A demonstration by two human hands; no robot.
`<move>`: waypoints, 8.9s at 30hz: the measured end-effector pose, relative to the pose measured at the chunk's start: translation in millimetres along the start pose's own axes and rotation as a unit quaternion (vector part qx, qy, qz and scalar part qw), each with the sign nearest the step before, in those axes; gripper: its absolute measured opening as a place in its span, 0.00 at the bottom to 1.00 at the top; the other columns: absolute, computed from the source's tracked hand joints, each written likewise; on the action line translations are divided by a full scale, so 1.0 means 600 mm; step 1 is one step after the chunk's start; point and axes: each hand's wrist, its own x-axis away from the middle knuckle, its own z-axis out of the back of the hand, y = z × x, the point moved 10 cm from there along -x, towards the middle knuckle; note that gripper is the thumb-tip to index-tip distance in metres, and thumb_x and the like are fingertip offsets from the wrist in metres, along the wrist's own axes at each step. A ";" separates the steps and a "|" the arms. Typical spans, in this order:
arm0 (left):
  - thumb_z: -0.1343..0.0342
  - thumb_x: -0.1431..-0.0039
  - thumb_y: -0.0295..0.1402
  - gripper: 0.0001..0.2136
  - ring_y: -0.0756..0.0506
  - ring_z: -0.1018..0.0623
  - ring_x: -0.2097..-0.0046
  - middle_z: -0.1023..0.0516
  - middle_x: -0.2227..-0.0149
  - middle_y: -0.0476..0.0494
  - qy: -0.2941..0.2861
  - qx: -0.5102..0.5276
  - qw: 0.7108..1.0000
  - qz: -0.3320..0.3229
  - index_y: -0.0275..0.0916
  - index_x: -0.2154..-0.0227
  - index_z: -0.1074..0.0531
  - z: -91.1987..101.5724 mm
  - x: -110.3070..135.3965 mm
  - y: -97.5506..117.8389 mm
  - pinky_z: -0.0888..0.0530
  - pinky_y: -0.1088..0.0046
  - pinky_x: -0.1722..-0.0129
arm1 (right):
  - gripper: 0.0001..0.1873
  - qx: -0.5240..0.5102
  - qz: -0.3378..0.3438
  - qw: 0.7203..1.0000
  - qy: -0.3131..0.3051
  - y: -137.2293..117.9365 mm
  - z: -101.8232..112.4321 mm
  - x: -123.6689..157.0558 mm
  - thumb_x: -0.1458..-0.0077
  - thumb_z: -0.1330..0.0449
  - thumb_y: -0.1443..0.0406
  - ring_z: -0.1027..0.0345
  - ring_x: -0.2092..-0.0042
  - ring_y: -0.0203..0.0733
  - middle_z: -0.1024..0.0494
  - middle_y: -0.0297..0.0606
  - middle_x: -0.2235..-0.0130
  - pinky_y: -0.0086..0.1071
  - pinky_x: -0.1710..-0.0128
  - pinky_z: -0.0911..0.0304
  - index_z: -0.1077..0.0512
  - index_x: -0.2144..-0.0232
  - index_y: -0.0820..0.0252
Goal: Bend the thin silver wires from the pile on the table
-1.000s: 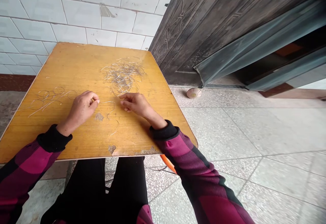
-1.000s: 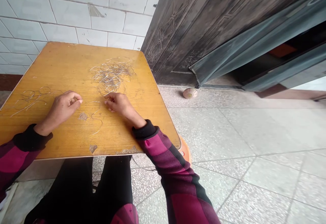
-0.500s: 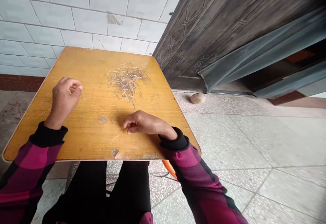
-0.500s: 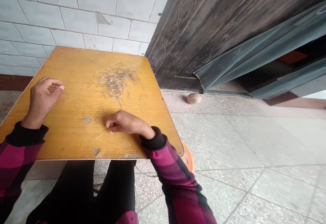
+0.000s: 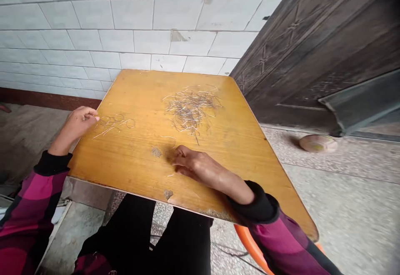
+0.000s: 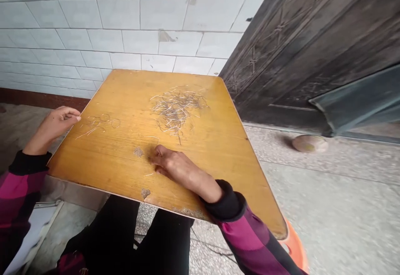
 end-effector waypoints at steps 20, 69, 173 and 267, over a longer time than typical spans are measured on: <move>0.46 0.45 0.32 0.05 0.45 0.25 0.64 0.25 0.66 0.43 -0.100 -0.036 0.990 -0.095 0.37 0.69 0.26 -0.082 0.007 0.031 0.30 0.68 0.62 | 0.17 0.259 0.138 0.953 0.074 -0.073 0.041 -0.040 0.35 0.54 0.73 0.33 0.68 0.40 0.25 0.41 0.68 0.35 0.71 0.38 0.29 0.71 0.59; 0.35 0.48 0.35 0.10 0.50 0.23 0.71 0.21 0.72 0.43 -0.398 0.463 0.784 0.111 0.32 0.71 0.27 -0.311 0.093 0.206 0.28 0.74 0.69 | 0.14 0.008 0.051 0.973 0.225 -0.026 0.066 -0.036 0.33 0.50 0.66 0.31 0.66 0.36 0.24 0.41 0.66 0.29 0.67 0.36 0.25 0.59 0.63; 0.57 0.32 0.23 0.19 0.58 0.33 0.88 0.31 0.85 0.49 -0.311 0.597 0.606 0.423 0.29 0.78 0.29 -0.293 0.086 0.142 0.36 0.88 0.90 | 0.25 -0.274 -0.064 0.952 0.119 -0.011 -0.038 -0.045 0.33 0.54 0.66 0.41 0.72 0.32 0.34 0.29 0.73 0.29 0.66 0.36 0.43 0.35 0.60; 0.51 0.37 0.35 0.16 0.55 0.33 0.84 0.30 0.83 0.51 -0.470 0.206 0.850 -0.121 0.38 0.81 0.36 -0.306 0.110 0.229 0.37 0.81 0.82 | 0.12 -0.244 -0.085 0.958 0.121 0.020 -0.022 -0.054 0.33 0.50 0.62 0.34 0.76 0.28 0.29 0.32 0.72 0.24 0.74 0.36 0.33 0.65 0.63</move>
